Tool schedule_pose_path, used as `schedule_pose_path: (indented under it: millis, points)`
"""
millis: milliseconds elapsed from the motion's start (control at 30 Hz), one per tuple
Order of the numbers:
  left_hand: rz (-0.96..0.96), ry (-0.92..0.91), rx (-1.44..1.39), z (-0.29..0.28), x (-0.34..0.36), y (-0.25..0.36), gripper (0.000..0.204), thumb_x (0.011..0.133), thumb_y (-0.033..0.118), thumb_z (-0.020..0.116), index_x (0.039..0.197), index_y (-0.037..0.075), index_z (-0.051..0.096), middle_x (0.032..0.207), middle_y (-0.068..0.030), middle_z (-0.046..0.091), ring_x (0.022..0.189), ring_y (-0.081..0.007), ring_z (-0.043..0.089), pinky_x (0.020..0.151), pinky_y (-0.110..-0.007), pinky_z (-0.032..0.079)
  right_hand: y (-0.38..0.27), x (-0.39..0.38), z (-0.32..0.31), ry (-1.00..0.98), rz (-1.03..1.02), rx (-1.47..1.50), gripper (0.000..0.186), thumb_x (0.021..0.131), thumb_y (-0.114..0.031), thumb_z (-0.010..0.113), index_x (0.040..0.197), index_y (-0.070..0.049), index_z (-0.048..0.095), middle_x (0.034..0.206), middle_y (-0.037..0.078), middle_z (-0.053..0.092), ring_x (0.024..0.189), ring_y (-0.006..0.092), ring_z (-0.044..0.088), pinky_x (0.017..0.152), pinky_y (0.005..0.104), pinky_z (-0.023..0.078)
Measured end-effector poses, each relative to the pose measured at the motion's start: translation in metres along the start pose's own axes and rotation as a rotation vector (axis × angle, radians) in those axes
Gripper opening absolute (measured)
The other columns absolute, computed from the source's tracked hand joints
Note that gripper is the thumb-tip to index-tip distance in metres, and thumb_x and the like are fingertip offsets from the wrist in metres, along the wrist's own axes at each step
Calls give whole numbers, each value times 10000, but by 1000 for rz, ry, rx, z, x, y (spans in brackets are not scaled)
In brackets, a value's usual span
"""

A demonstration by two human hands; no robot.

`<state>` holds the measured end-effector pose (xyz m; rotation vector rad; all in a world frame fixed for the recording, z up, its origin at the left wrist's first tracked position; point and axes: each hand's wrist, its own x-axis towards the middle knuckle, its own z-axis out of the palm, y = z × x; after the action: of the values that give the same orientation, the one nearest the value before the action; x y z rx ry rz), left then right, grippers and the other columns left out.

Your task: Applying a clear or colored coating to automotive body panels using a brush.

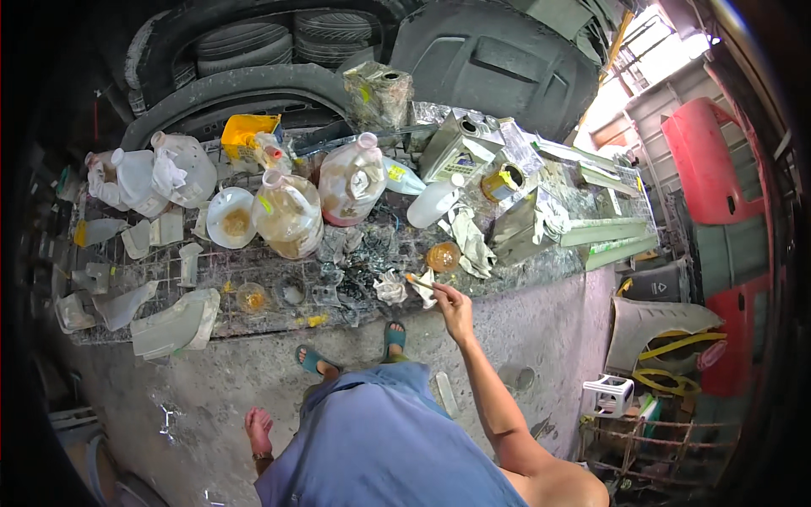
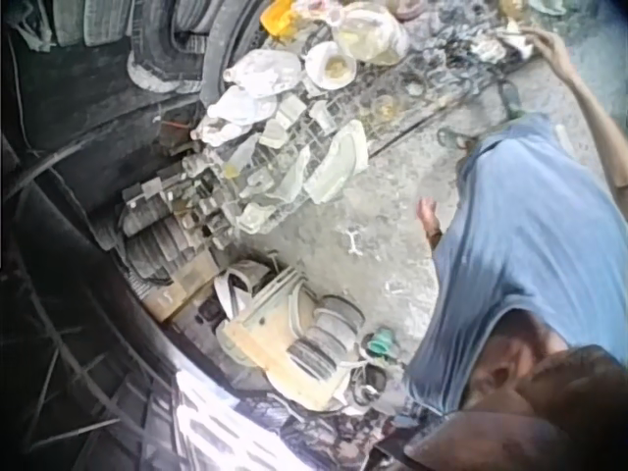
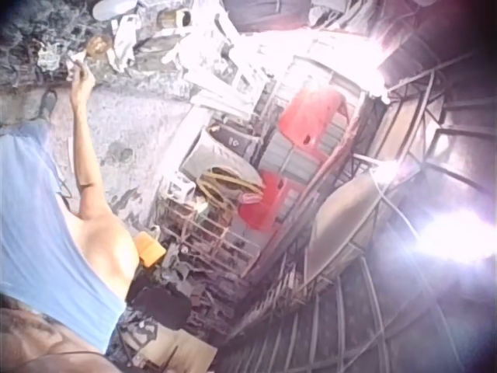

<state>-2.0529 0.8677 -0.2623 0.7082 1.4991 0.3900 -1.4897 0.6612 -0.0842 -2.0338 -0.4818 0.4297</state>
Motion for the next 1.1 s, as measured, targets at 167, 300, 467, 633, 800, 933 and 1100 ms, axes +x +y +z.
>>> schedule_pose_path:
  millis: [167,300,467,633,800,933,1100]
  points:
    - [-159,-44,90,55,-29,-59,311,931,300,576,1164,100,526,1070,-122,614,983,-284,623,768,-406,522,42,7,-39,-214,-377,-671,218,873,-86,543,1060,-29,640,915,160,632,869,346,613,717,416,504]
    - [-202,-39,-169,69,-41,-166,216,909,206,596,1047,49,542,966,-111,602,930,-288,628,751,-464,580,65,21,-35,-383,-524,-724,253,856,-94,538,1089,-45,624,891,147,624,860,336,613,713,422,517]
    - [-187,23,2,115,-86,-213,337,906,212,600,1177,22,542,1032,-146,628,884,-271,645,714,-424,576,65,51,-49,-541,-504,-675,234,860,-92,516,1061,-31,618,893,160,637,856,351,622,706,437,520]
    - [25,-18,323,181,-121,-161,382,926,225,587,1238,9,539,1091,-143,641,899,-233,645,709,-341,537,77,69,-40,-512,-473,-593,104,854,-91,526,891,-37,607,838,199,661,778,397,643,680,476,515]
    - [287,-211,205,306,-150,-20,318,953,214,574,1205,21,573,1073,-89,653,885,-165,644,757,-283,517,104,81,-63,-392,-384,-501,85,863,-78,542,884,-19,600,720,175,658,639,342,648,578,423,512]
    - [260,-390,137,375,-149,8,339,949,251,590,1190,13,579,1071,-100,659,931,-159,654,761,-265,522,95,76,-83,-461,162,115,169,946,-128,517,889,1,610,633,38,610,543,90,566,472,252,428]
    - [-69,-743,223,473,-142,1,335,953,290,573,1152,21,592,1025,-124,675,893,-176,658,733,-285,532,119,72,-63,-274,-195,-460,127,884,-133,558,903,-25,623,810,218,661,763,401,639,675,471,497]
